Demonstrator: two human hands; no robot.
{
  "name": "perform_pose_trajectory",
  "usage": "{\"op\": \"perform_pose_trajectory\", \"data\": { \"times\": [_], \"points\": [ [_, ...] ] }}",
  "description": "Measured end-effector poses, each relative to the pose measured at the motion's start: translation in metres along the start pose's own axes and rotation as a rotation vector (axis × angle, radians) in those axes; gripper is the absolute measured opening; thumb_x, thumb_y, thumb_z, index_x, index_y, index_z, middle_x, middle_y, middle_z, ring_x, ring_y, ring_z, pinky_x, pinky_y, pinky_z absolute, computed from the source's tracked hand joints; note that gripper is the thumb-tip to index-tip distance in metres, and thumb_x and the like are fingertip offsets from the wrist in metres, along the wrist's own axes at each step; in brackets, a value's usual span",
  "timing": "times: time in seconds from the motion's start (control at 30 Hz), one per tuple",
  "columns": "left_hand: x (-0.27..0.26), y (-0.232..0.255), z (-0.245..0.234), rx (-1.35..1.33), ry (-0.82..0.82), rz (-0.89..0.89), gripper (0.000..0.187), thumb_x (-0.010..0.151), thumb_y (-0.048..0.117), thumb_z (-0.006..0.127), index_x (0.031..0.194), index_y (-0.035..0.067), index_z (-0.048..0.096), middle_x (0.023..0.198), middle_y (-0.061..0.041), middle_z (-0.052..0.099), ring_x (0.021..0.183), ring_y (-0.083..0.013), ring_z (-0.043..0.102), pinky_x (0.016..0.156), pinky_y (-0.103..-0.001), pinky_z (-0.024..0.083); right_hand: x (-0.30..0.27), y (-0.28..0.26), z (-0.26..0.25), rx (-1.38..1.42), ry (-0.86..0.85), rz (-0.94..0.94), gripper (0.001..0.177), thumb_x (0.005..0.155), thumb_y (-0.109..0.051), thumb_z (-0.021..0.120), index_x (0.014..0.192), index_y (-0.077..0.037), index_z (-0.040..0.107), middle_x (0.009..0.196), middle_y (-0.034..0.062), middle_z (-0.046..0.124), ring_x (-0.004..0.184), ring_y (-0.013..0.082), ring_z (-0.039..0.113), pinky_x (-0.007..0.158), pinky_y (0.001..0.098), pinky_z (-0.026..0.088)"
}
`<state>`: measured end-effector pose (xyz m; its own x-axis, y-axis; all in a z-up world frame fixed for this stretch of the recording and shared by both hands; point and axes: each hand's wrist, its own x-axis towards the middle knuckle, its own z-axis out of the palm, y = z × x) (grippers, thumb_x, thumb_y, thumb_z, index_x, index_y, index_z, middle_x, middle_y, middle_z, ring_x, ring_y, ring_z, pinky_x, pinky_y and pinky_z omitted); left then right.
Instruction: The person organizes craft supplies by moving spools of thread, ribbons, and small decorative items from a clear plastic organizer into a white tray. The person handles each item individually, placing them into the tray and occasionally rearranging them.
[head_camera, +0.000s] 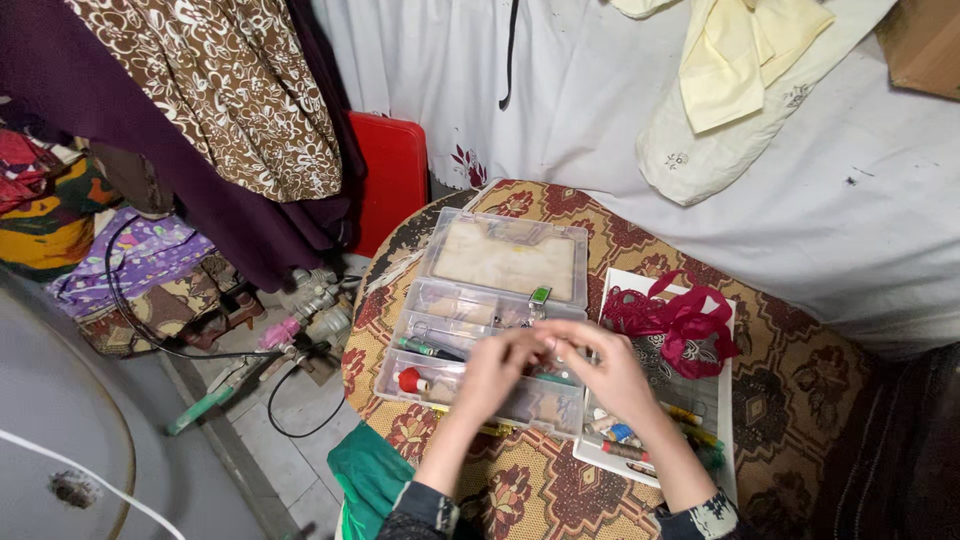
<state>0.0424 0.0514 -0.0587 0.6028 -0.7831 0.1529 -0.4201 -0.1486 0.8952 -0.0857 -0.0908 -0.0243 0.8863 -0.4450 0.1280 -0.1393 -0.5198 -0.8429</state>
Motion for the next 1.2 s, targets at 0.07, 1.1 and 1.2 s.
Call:
{"op": "perform_pose_trajectory", "data": {
  "times": [0.07, 1.1, 1.2],
  "points": [
    [0.002, 0.001, -0.022, -0.064, 0.041, -0.058, 0.038, 0.094, 0.011, 0.064, 0.131, 0.007, 0.067, 0.1, -0.006, 0.079, 0.086, -0.0132, 0.076, 0.081, -0.03, 0.06, 0.003, 0.008, -0.003, 0.044, 0.077, 0.002, 0.031, 0.093, -0.018, 0.065, 0.124, -0.014, 0.072, 0.117, 0.0054, 0.08, 0.099, 0.0198, 0.079, 0.087, 0.0373, 0.062],
    [0.003, 0.024, -0.004, 0.248, -0.174, -0.11, 0.034, 0.102, 0.028, 0.05, 0.124, 0.013, 0.072, 0.099, -0.005, 0.081, 0.103, -0.018, 0.072, 0.123, -0.048, 0.023, 0.013, -0.038, -0.034, -0.01, 0.137, 0.003, 0.026, 0.1, -0.02, 0.056, 0.115, -0.008, 0.073, 0.095, 0.0038, 0.078, 0.09, 0.0127, 0.074, 0.079, 0.0284, 0.059],
    [0.007, 0.02, -0.012, -0.089, -0.058, -0.091, 0.032, 0.104, 0.025, 0.05, 0.125, 0.01, 0.069, 0.09, -0.002, 0.075, 0.091, -0.0147, 0.07, 0.096, -0.038, 0.053, 0.003, -0.041, -0.052, -0.018, 0.16, 0.022, 0.026, 0.1, -0.02, 0.057, 0.116, -0.008, 0.073, 0.097, 0.0047, 0.079, 0.091, 0.0132, 0.075, 0.08, 0.0289, 0.058]
  ]
}}
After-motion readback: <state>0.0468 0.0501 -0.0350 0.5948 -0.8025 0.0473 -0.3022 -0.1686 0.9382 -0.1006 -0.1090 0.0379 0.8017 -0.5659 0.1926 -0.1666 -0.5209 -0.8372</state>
